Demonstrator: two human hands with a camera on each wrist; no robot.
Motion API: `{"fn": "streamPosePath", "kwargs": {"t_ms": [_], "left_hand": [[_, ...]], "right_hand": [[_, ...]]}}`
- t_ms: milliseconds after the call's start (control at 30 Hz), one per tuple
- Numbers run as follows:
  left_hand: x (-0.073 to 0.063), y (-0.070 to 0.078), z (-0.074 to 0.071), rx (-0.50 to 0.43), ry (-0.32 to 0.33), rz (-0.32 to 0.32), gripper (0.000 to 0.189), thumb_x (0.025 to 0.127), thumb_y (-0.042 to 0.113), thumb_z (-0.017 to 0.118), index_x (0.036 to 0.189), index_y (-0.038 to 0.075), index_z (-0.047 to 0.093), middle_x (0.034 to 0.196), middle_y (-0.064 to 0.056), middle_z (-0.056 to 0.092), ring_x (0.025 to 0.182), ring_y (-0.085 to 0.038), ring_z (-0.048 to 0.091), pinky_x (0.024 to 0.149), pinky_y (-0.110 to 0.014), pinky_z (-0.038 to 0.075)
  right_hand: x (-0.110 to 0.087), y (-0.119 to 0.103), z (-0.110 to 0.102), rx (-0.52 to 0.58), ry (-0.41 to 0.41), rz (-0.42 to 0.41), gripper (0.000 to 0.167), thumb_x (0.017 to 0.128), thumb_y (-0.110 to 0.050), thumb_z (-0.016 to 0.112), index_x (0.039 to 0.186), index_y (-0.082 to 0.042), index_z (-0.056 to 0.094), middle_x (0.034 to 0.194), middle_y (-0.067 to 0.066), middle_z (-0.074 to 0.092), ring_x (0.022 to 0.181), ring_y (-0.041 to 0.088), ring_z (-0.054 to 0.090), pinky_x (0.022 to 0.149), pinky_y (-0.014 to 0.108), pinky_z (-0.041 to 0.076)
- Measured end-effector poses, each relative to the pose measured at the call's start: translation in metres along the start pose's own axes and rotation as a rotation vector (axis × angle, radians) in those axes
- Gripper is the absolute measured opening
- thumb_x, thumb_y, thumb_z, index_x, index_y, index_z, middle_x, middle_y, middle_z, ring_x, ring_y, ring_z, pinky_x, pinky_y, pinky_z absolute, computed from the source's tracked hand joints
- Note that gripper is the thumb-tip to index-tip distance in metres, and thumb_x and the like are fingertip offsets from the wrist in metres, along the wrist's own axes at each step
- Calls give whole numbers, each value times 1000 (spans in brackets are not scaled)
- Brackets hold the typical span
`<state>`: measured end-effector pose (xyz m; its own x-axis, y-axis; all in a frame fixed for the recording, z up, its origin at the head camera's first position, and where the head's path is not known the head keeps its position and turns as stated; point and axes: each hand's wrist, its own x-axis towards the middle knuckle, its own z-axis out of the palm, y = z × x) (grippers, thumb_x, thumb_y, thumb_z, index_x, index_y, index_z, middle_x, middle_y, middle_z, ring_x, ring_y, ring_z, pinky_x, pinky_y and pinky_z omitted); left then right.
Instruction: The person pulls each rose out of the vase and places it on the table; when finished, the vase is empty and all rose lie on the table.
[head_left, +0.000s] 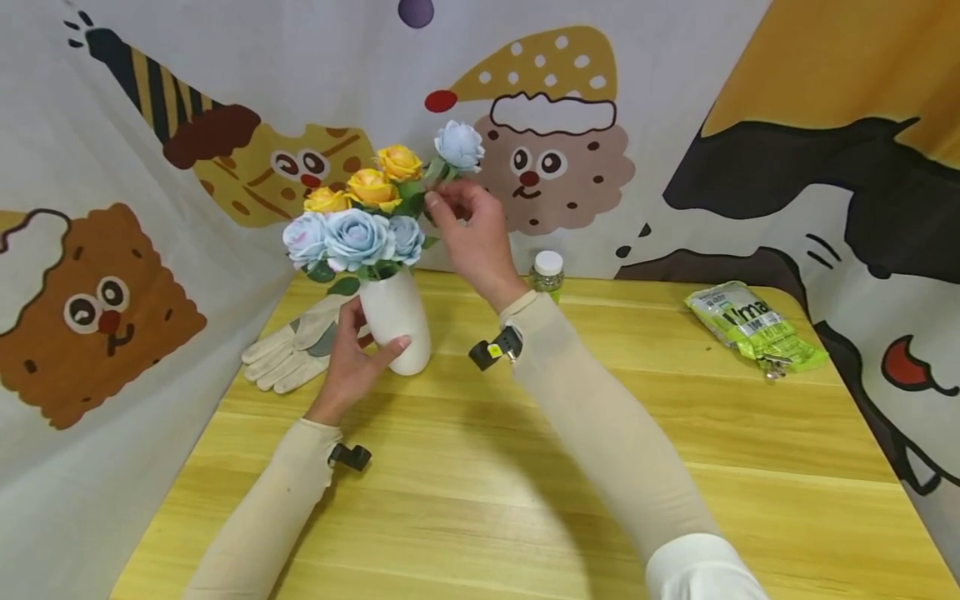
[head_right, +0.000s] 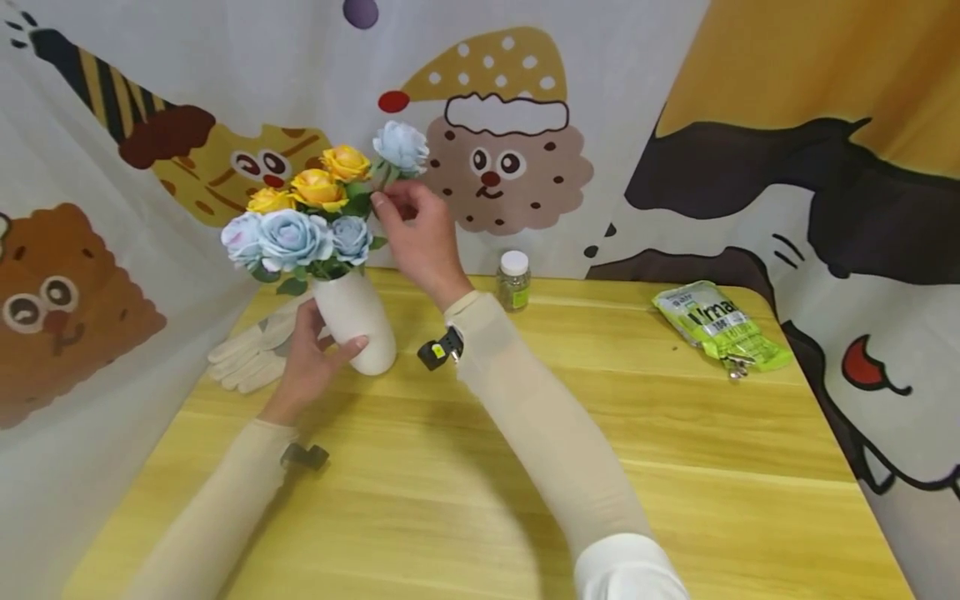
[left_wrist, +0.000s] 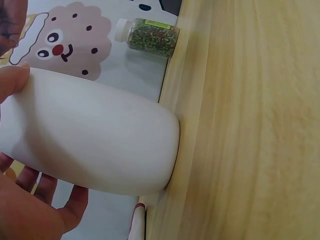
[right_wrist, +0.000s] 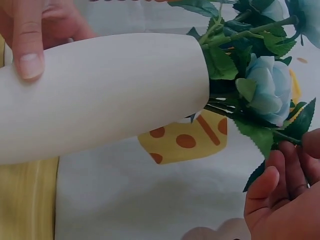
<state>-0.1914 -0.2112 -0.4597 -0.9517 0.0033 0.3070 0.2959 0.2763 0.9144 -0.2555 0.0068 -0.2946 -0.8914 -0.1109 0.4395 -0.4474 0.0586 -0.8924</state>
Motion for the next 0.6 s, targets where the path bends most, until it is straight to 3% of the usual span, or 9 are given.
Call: {"fn": "streamPosePath", "kwargs": {"t_ms": [267,500,600], "left_hand": [[-1,1,0,-4,1,-20,88,92,12,83,160,11,29,152,-15,45,136,-31,47,112,-58,41],[-2,-1,0,-17,6,-20,87,91,12,83,160,11,30,151,-14,45,133,-27,48,112,-57,41],[-2,-2,1,-13,2,-15,86,92,13,83,160,11,30,152,-13,45,133,-25,48,112,-56,41]], "right_hand": [[5,-6,-3,158,115,-37,22,108,-9,60,126,2,64,122,17,72,98,24,69,86,29,60],[4,-8,-9,221,264,-78,21,107,-8,60,126,1,59,109,14,71,79,15,67,63,26,52],[5,-9,-15,270,305,-123,22,107,-5,60,126,2,55,107,13,70,81,18,67,67,27,56]]}}
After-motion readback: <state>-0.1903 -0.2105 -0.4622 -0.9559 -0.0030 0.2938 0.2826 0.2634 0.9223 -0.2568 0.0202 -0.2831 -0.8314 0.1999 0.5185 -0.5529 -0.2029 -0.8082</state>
